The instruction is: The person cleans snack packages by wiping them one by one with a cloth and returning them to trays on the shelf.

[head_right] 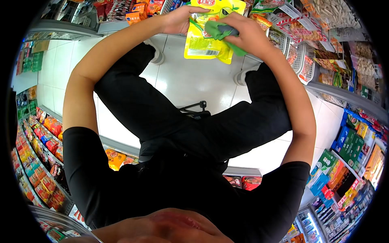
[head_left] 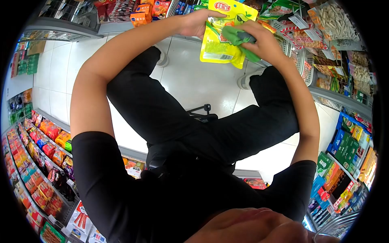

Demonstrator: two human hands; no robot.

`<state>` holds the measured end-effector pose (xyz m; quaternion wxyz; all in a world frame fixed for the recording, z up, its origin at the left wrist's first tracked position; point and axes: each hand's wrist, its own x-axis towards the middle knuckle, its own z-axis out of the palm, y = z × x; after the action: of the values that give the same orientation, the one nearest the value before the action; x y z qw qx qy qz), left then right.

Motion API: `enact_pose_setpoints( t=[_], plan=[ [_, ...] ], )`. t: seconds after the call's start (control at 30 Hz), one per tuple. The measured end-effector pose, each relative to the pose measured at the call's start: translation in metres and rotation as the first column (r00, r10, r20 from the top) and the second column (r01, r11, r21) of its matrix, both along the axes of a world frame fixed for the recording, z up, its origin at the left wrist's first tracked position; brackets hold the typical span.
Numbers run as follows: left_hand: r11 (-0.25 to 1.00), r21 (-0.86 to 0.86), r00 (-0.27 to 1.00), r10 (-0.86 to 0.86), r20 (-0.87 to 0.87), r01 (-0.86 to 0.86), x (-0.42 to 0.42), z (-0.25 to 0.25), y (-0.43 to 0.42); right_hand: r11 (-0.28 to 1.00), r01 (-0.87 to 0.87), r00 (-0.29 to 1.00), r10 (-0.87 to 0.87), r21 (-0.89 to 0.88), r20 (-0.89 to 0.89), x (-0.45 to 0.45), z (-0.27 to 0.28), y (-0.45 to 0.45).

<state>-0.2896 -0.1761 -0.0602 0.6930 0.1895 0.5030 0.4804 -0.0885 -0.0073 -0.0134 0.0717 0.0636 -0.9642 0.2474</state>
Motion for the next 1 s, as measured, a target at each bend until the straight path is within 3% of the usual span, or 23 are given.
enact_pose_setpoints(
  t=[0.13, 0.27, 0.37, 0.47, 0.57, 0.6, 0.7, 0.9, 1.0],
  plan=[
    [0.998, -0.021, 0.996, -0.066, -0.066, 0.065, 0.006, 0.004, -0.003, 0.999, -0.028, 0.999, 0.027, 0.022, 0.024, -0.002, -0.001, -0.005],
    [0.999, -0.013, 0.999, -0.035, -0.020, 0.035, 0.002, 0.001, -0.001, 0.977, 0.205, 0.972, -0.197, 0.055, -0.125, -0.003, -0.015, 0.018],
    [1.000, -0.006, 1.000, -0.007, 0.013, 0.007, 0.000, 0.004, -0.001, 0.982, 0.188, 0.974, -0.182, 0.028, -0.135, 0.000, -0.016, 0.017],
    [0.999, 0.022, 1.000, 0.025, 0.009, -0.025, 0.000, 0.010, -0.007, 0.999, 0.053, 0.998, -0.053, -0.004, -0.021, 0.001, -0.009, 0.002],
    [0.997, 0.040, 0.991, 0.066, 0.120, -0.071, -0.011, -0.006, -0.002, 0.995, -0.101, 0.993, 0.099, 0.027, 0.068, -0.001, -0.004, -0.010],
    [0.994, 0.027, 0.987, 0.103, 0.127, -0.108, -0.009, -0.001, -0.003, 0.987, -0.144, 0.989, 0.142, 0.070, 0.035, -0.003, -0.006, -0.012],
    [0.996, 0.032, 0.920, 0.060, 0.386, -0.078, -0.019, 0.003, 0.001, 0.989, -0.146, 0.974, 0.143, 0.002, 0.174, -0.002, 0.000, -0.016],
    [0.981, 0.056, 0.926, 0.154, 0.346, -0.184, -0.035, -0.008, 0.002, 0.998, -0.051, 0.995, 0.048, 0.034, 0.087, 0.001, -0.008, 0.005],
    [0.969, 0.111, 0.917, 0.166, 0.364, -0.219, -0.043, -0.013, 0.004, 0.997, -0.025, 0.982, 0.011, 0.073, 0.188, 0.004, -0.004, 0.005]
  ],
)
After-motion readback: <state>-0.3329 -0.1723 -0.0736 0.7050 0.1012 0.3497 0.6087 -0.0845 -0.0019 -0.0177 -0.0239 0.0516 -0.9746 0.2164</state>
